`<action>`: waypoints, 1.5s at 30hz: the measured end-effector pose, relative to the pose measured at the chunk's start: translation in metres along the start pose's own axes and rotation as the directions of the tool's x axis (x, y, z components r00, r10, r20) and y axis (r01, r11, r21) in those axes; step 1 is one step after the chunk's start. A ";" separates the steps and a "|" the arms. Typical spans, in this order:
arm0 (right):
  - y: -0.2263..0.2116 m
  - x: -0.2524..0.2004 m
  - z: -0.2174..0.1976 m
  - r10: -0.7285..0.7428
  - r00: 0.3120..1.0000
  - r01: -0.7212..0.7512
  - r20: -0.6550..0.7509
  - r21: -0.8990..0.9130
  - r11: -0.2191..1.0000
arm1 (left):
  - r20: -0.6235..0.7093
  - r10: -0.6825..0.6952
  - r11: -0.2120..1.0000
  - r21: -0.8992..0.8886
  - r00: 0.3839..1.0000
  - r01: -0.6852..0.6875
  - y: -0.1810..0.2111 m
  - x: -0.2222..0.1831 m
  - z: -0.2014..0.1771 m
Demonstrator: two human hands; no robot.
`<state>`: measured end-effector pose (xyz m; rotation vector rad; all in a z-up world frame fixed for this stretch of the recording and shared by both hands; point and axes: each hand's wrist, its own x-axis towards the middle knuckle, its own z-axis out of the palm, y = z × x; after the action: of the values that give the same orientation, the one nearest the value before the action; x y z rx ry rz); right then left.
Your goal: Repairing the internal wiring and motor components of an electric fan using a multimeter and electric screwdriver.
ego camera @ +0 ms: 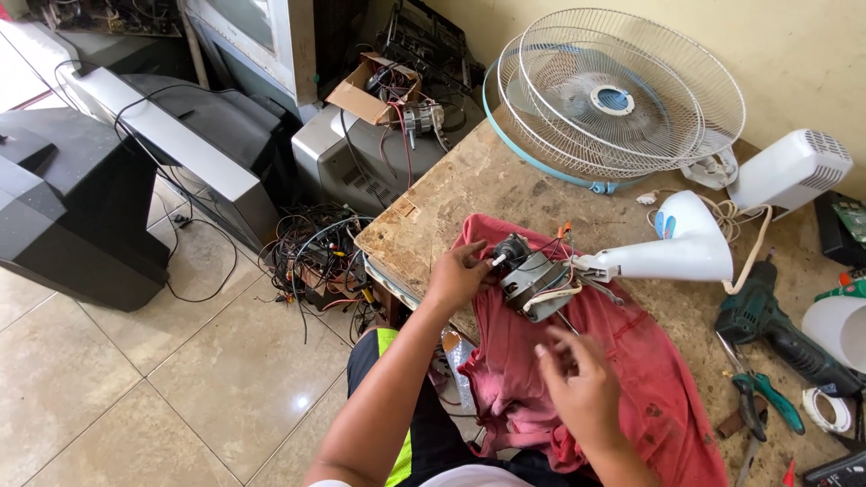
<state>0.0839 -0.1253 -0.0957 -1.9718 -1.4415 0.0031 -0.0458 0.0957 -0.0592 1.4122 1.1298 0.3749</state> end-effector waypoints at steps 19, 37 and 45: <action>0.064 0.026 -0.031 -0.157 0.949 0.064 -0.275 -0.319 0.946 | 0.002 0.205 0.974 -0.100 0.979 -0.203 -0.040 -0.004 0.059; 0.113 0.008 -0.168 0.010 0.970 0.008 0.243 -0.073 0.997 | -0.085 0.339 0.873 0.400 0.937 -0.279 -0.072 -0.023 0.125; 0.265 0.021 -0.332 0.480 0.877 -0.430 0.037 -0.386 0.816 | -0.201 0.756 0.635 0.456 0.623 -0.623 -0.101 0.011 0.160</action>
<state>0.4409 -0.3199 0.0287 -2.6394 -1.0607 0.0872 0.0452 -0.0087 -0.1888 2.1645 0.9070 1.1031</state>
